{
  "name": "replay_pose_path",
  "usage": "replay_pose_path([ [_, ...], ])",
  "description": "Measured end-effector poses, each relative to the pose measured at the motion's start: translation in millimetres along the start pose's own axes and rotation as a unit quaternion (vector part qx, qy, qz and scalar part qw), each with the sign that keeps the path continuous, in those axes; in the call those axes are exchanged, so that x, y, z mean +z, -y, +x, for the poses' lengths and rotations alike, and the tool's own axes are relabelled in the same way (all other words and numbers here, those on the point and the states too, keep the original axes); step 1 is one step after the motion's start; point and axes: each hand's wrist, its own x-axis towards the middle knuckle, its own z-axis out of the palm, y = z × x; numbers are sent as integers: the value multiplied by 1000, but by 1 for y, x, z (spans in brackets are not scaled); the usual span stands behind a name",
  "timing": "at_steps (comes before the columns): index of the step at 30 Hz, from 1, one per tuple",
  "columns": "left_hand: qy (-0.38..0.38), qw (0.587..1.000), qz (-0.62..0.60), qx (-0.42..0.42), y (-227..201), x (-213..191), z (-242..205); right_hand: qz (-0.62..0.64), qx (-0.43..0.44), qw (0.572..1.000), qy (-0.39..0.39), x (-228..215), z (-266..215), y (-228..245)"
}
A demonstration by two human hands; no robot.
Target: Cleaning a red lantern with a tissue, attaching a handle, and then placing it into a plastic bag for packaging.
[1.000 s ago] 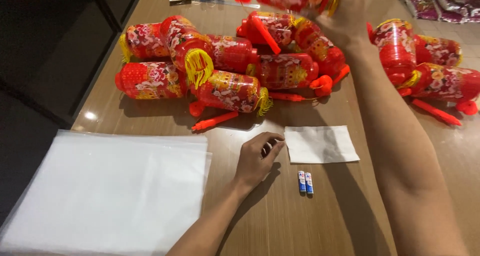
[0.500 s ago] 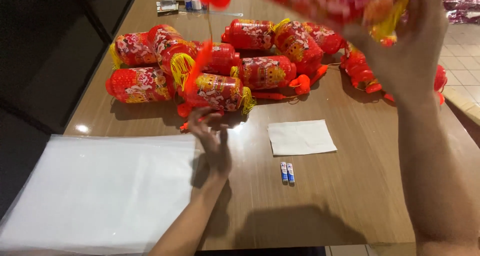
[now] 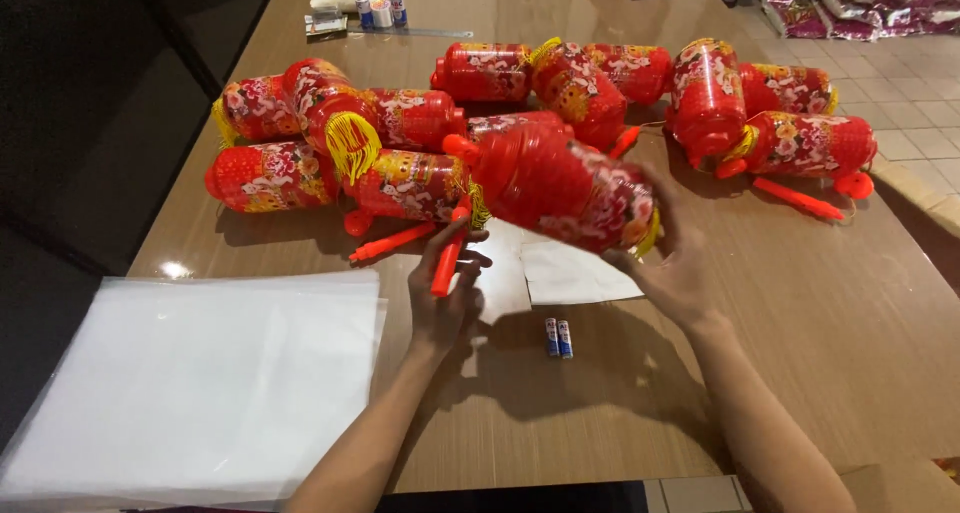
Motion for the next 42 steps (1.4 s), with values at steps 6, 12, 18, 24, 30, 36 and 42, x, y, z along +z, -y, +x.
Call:
replay_pose_path([
  [6,59,993,-67,-72,23,-6,-3,-26,3,998,49,-6,-6,-30],
  [12,-18,940,-148,-306,21,-22,9,-60,-45,995,66,-5,-8,-34],
  [18,165,924,138,-316,-20,-49,27,-87,-82,987,108,-11,-5,-35],
  [24,328,847,305,-285,-78,-39,33,-104,-100,978,151,-21,-4,-37],
  [30,325,818,440,-176,-52,-45,30,-115,-111,976,148,-18,-4,-37],
  [36,156,910,383,-20,0,-40,13,-96,-103,984,110,-5,-8,-44],
  [42,105,945,270,154,-21,-19,18,-72,-97,986,119,10,-10,-37],
])
